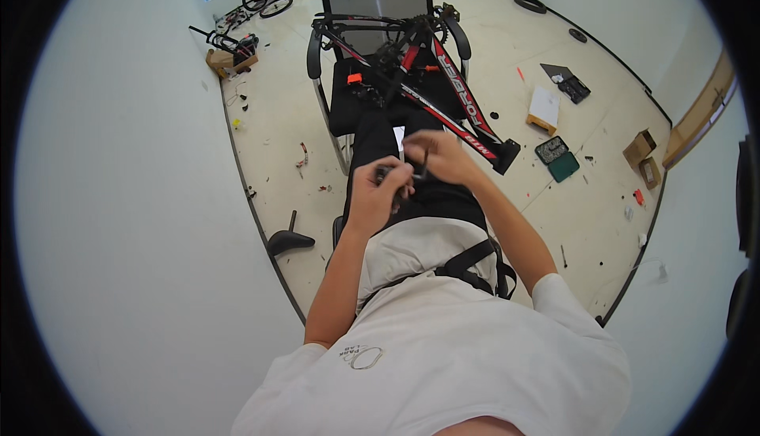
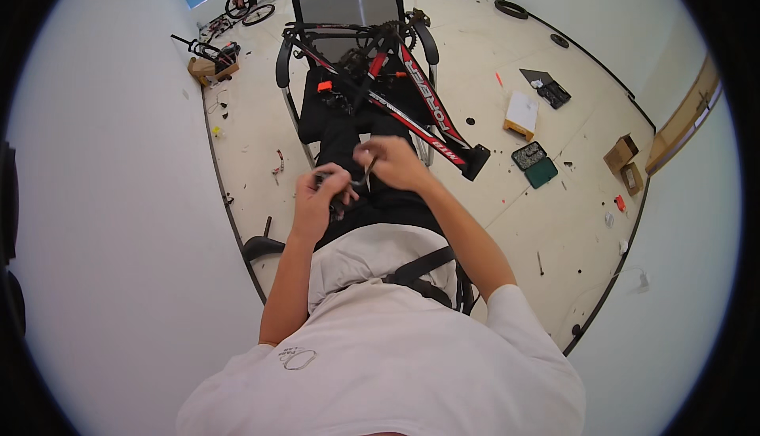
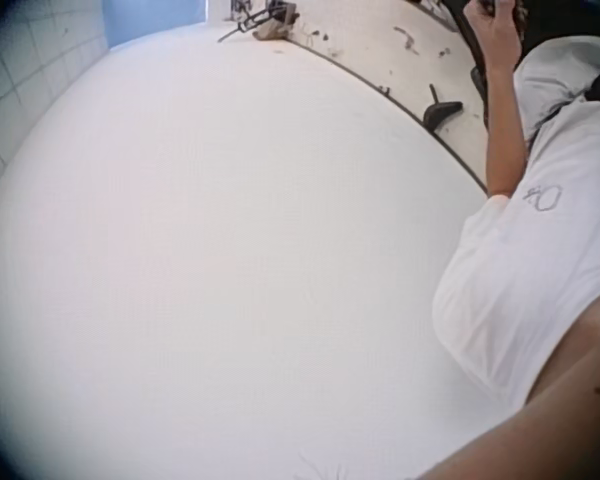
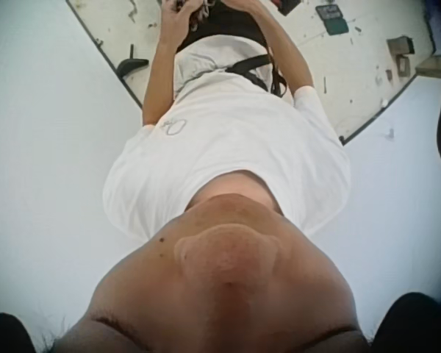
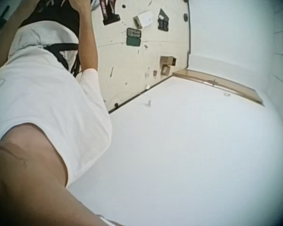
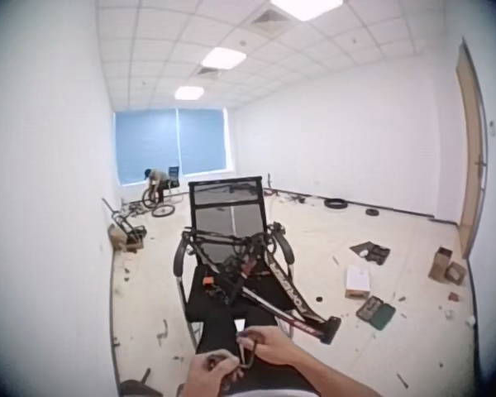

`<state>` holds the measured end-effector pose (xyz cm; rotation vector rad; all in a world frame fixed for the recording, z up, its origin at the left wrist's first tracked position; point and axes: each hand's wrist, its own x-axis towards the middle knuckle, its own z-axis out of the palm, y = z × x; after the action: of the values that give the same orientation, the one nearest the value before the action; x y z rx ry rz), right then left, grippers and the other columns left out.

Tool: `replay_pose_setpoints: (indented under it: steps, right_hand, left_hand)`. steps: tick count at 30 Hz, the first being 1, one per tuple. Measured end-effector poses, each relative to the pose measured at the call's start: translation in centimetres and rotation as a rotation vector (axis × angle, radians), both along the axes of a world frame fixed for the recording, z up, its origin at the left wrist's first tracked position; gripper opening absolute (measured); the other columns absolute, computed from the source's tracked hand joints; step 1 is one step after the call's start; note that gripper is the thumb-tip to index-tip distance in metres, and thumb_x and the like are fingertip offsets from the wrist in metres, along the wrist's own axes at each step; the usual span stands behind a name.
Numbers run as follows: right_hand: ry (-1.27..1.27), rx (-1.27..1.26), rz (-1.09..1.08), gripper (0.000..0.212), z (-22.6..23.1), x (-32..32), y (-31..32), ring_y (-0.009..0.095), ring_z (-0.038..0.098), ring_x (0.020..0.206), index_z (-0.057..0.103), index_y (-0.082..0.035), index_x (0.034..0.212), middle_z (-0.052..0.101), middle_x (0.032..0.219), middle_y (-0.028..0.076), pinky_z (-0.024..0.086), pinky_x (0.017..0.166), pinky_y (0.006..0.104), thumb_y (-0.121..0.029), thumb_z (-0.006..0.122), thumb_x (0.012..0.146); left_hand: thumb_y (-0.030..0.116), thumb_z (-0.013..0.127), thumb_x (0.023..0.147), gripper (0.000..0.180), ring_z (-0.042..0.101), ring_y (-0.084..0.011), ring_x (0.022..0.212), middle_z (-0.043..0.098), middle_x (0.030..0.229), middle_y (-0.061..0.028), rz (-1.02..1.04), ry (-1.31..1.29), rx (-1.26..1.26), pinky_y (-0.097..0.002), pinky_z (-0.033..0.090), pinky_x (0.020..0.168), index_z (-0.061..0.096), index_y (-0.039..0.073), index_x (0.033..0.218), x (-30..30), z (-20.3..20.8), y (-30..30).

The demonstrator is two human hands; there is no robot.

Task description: The person is seated and repeatedly inserts a small metal rod into a black cylindrical bicycle component held in their left hand. They rotate the component and adjust the rod with their right hand multiple times. A bicycle frame is visible on a stand in the background.

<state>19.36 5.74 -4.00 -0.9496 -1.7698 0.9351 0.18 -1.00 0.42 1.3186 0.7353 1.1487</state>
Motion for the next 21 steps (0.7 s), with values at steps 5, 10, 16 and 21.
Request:
replay_pose_setpoints:
  steps: [5,10,16,21]
  right_hand:
    - [-0.148,0.077,-0.155,0.029,7.6,1.1,0.0,0.015,0.066,0.091,0.065,0.002,0.109,0.071,0.096,0.01,0.05,0.082,0.027,-0.023,0.059,0.096]
    - [-0.254,0.039,-0.199,0.045,5.6,1.3,-2.4,0.019,0.068,0.095,0.053,-0.002,0.126,0.071,0.102,0.012,0.053,0.074,0.0296,-0.025,0.067,0.09]
    - [-0.192,0.327,-0.215,0.037,4.2,0.7,-3.6,0.026,0.064,0.1,0.061,-0.006,0.12,0.06,0.128,0.014,0.053,0.078,0.0322,-0.011,0.069,0.084]
    - [-0.486,0.096,0.011,0.023,2.2,-0.9,-6.5,0.027,0.065,0.074,0.064,-0.004,0.111,0.07,0.091,0.012,0.051,0.068,0.0339,-0.013,0.061,0.091]
  left_hand:
    - [0.023,0.065,0.092,0.024,0.05,-0.0028,0.056,0.058,0.065,0.0017,-0.079,0.107,0.077,-0.0194,0.037,0.049,0.065,0.0,0.084,0.8,-0.6,-0.3]
    - [0.026,0.065,0.093,0.027,0.049,-0.0029,0.057,0.056,0.065,0.0023,-0.09,0.131,0.073,-0.0199,0.038,0.051,0.064,0.001,0.084,0.3,-0.1,-0.1]
    - [0.025,0.065,0.093,0.026,0.049,-0.0023,0.056,0.058,0.066,0.0021,-0.048,-0.003,0.105,-0.0192,0.038,0.05,0.064,0.002,0.082,0.0,-0.3,-0.1]
    - [0.026,0.062,0.095,0.028,0.053,-0.0032,0.057,0.059,0.063,0.0007,0.074,0.0,0.073,-0.0199,0.039,0.044,0.062,0.004,0.077,-1.0,0.1,0.5]
